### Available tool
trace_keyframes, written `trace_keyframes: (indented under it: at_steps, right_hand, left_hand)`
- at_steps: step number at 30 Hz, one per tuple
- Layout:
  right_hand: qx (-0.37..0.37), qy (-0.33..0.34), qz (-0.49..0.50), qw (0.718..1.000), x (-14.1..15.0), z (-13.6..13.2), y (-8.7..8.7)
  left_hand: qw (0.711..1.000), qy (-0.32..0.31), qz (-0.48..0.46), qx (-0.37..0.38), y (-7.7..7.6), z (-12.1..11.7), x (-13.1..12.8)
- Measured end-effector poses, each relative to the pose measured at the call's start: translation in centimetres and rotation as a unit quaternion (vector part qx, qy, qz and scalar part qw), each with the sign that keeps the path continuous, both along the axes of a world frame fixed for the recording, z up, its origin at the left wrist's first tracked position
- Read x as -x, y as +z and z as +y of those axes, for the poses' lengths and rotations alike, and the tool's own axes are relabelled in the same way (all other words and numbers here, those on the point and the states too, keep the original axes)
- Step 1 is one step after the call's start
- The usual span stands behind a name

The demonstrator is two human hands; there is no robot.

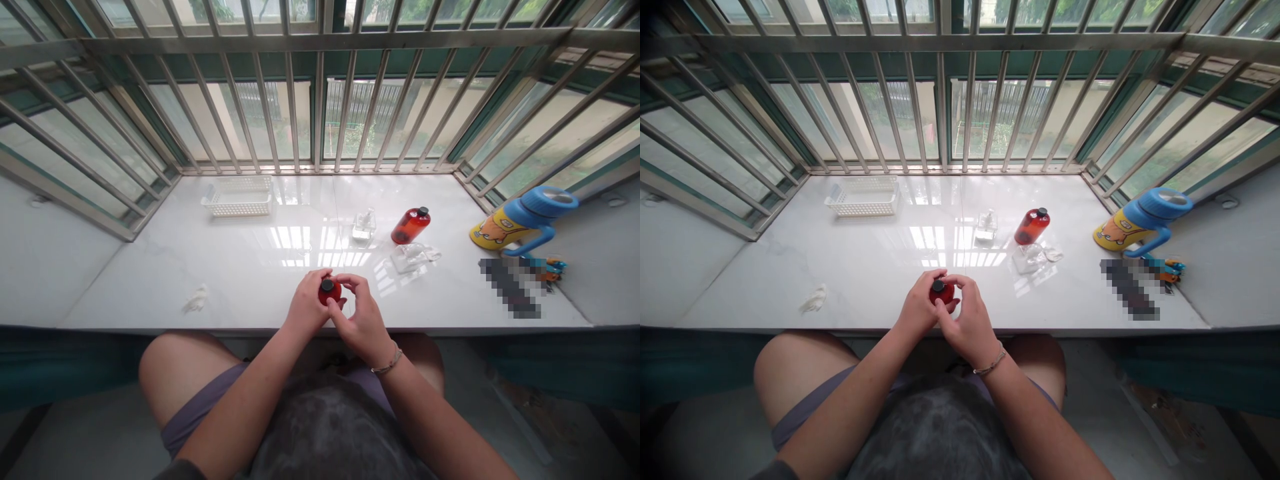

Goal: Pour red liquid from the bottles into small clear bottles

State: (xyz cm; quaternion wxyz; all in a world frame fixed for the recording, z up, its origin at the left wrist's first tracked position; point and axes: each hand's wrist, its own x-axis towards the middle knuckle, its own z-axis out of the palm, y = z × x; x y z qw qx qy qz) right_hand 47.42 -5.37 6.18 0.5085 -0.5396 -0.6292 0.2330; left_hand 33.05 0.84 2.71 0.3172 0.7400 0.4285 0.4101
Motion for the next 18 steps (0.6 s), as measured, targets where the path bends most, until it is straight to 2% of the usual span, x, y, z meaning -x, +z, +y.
trace_keyframes:
  at_steps: [14,18]
  right_hand:
    - [0.007,-0.001,0.095,0.995,-0.45,-0.23,-0.78]
    - [0.019,-0.005,0.082,0.996,-0.53,-0.51,-0.68]
  left_hand:
    - [1.0,0.001,0.009,0.022,0.5,-0.12,-0.05]
    - [1.0,-0.001,0.007,0.021,0.49,-0.12,-0.03]
